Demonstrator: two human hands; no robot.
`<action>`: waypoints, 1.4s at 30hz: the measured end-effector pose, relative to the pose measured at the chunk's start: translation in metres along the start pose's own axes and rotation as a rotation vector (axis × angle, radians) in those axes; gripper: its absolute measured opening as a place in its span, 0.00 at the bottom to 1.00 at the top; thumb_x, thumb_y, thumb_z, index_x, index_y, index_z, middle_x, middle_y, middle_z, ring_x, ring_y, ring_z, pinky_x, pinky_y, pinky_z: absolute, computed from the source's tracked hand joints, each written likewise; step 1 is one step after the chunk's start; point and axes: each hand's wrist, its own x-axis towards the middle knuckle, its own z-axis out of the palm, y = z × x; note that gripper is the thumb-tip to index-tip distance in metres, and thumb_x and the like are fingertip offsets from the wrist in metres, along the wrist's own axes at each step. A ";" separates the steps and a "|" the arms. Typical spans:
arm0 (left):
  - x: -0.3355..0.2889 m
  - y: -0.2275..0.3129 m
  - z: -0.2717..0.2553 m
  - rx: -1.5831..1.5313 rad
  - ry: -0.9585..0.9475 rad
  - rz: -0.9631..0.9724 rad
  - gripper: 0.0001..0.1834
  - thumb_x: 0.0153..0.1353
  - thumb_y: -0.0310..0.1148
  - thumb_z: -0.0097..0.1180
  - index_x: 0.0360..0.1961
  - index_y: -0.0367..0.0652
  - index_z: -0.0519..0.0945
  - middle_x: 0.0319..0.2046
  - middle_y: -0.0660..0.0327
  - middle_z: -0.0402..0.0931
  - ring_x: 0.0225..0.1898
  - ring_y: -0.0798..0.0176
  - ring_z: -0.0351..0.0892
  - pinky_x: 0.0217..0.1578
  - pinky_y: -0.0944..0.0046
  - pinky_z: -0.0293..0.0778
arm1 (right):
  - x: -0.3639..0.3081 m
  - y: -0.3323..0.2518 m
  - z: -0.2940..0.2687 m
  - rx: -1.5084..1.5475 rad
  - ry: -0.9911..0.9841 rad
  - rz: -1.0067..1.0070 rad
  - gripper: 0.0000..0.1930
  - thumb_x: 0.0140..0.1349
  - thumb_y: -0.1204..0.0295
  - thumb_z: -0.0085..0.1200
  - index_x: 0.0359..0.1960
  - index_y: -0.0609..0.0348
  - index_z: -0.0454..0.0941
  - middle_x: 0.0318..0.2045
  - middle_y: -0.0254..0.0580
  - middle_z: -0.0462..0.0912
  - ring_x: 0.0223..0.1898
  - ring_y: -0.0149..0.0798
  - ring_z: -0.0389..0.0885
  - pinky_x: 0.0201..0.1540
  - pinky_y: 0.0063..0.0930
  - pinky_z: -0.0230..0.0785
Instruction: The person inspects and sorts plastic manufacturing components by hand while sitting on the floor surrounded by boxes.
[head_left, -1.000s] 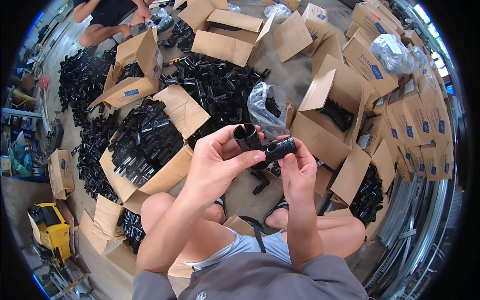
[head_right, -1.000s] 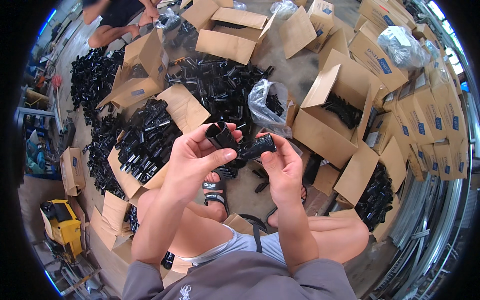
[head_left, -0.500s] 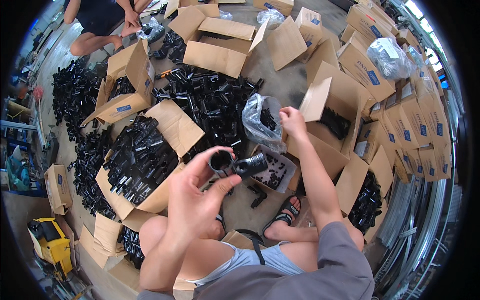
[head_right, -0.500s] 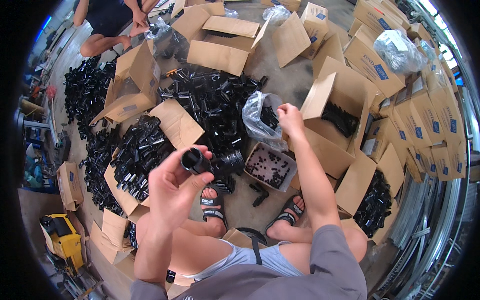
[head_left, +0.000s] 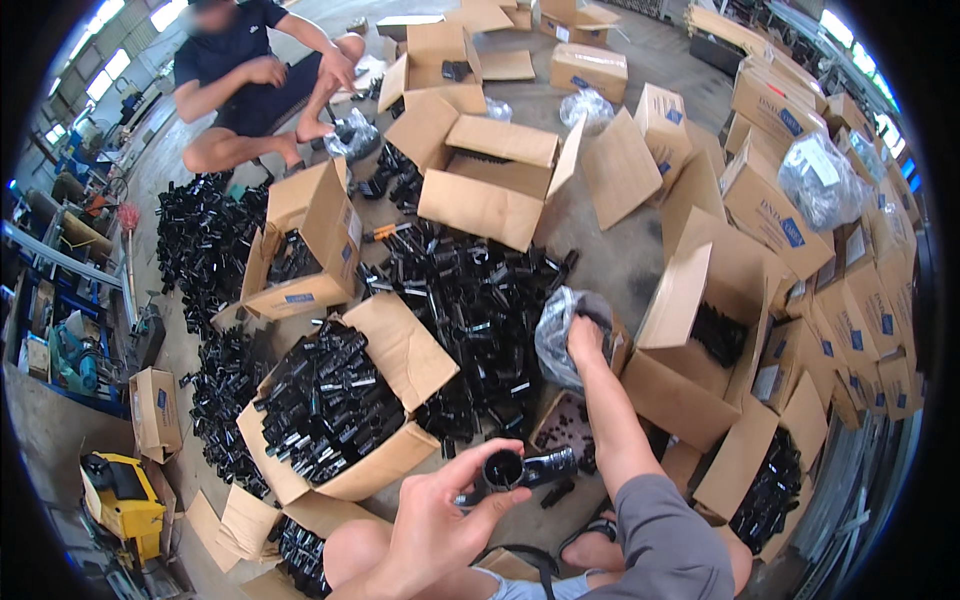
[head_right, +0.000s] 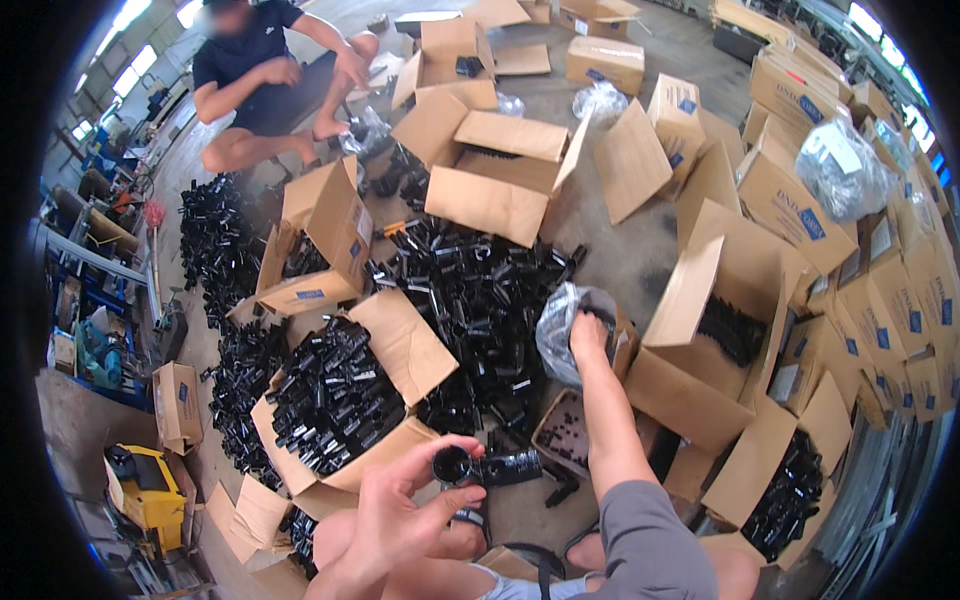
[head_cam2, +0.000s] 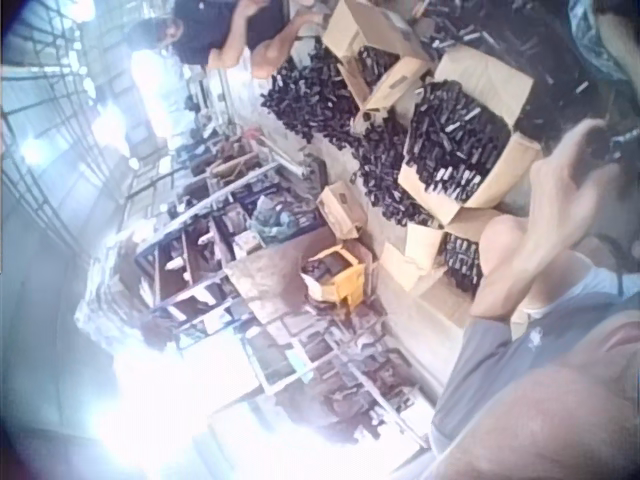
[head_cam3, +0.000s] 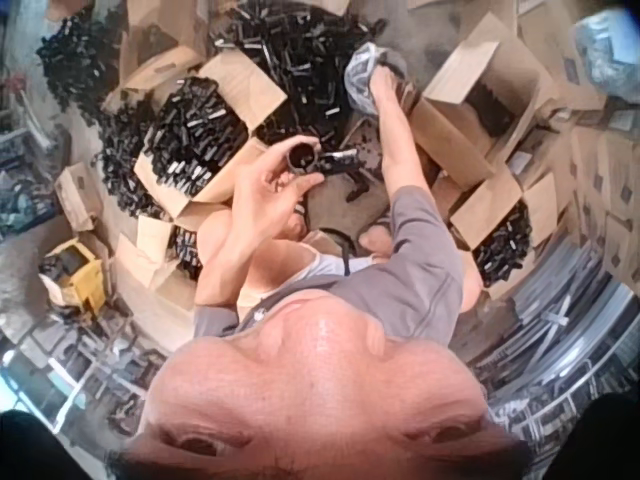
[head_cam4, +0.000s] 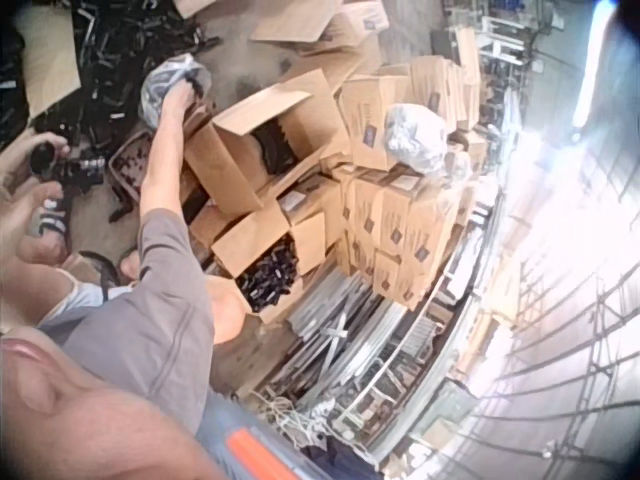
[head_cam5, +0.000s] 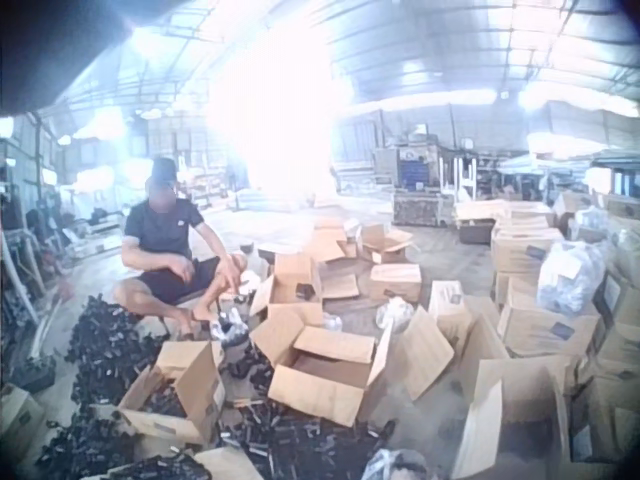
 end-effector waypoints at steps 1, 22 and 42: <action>-0.001 -0.002 -0.002 0.001 0.022 -0.004 0.23 0.58 0.13 0.63 0.56 0.33 0.78 0.50 0.60 0.81 0.49 0.70 0.79 0.49 0.67 0.81 | 0.001 -0.010 0.003 -0.007 -0.017 -0.007 0.14 0.69 0.71 0.42 0.45 0.60 0.82 0.44 0.61 0.84 0.48 0.60 0.84 0.51 0.54 0.76; -0.005 0.006 0.002 -0.119 0.037 0.133 0.23 0.61 0.20 0.66 0.58 0.37 0.80 0.47 0.64 0.84 0.44 0.77 0.77 0.43 0.73 0.75 | -0.008 -0.003 -0.020 -0.166 -0.059 -0.119 0.15 0.66 0.73 0.45 0.43 0.60 0.87 0.43 0.59 0.85 0.49 0.59 0.84 0.53 0.50 0.78; -0.019 0.031 -0.020 -0.022 0.119 0.166 0.23 0.57 0.24 0.68 0.55 0.39 0.81 0.34 0.57 0.84 0.35 0.71 0.79 0.38 0.66 0.77 | 0.004 0.022 -0.006 -0.169 0.078 -0.140 0.16 0.71 0.70 0.39 0.47 0.65 0.78 0.48 0.54 0.79 0.49 0.56 0.80 0.51 0.52 0.75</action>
